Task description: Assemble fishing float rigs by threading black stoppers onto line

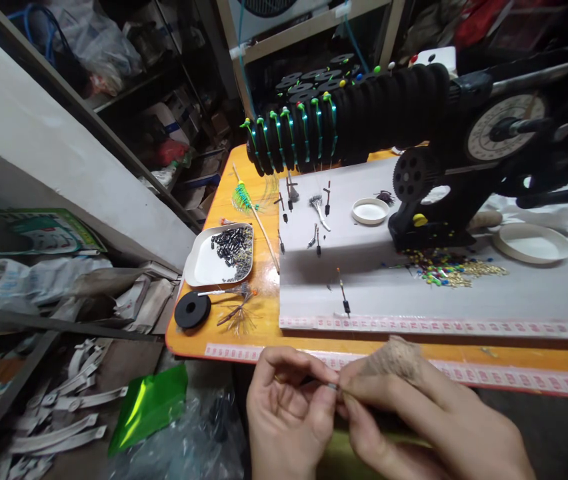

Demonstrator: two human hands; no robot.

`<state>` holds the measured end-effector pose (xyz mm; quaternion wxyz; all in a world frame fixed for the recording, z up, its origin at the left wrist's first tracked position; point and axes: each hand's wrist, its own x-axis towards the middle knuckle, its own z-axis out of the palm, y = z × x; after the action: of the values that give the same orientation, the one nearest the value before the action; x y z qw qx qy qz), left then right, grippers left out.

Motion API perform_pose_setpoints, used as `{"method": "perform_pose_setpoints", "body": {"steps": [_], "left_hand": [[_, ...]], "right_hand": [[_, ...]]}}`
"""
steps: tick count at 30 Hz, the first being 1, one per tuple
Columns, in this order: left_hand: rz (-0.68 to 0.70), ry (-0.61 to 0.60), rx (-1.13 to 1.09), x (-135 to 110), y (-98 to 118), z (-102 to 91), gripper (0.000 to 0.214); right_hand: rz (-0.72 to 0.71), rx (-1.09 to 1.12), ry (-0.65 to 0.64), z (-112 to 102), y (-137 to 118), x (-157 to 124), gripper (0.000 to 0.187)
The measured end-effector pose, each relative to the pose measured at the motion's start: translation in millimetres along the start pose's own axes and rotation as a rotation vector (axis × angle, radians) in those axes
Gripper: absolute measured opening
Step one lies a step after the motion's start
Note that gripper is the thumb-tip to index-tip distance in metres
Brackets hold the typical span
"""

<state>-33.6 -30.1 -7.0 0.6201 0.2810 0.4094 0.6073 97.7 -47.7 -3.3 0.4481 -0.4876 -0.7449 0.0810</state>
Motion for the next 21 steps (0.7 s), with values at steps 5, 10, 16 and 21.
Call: {"method": "perform_pose_setpoints", "body": {"steps": [5,10,16,21], "left_hand": [[0.49,-0.089,0.276,5,0,-8.9,0.025],[0.767,-0.294,0.534,11,6,-18.8,0.069],[0.833,-0.224,0.475,12,-2,-13.8,0.049],[1.07,-0.481,0.651,32,3,-20.6,0.005]], "right_hand": [[0.081,0.237,-0.08,-8,1,9,0.022],[0.163,0.312,-0.147,-16,4,14,0.018],[0.329,0.448,-0.242,-21,7,13,0.015],[0.437,0.566,-0.307,-21,12,13,0.013]]}}
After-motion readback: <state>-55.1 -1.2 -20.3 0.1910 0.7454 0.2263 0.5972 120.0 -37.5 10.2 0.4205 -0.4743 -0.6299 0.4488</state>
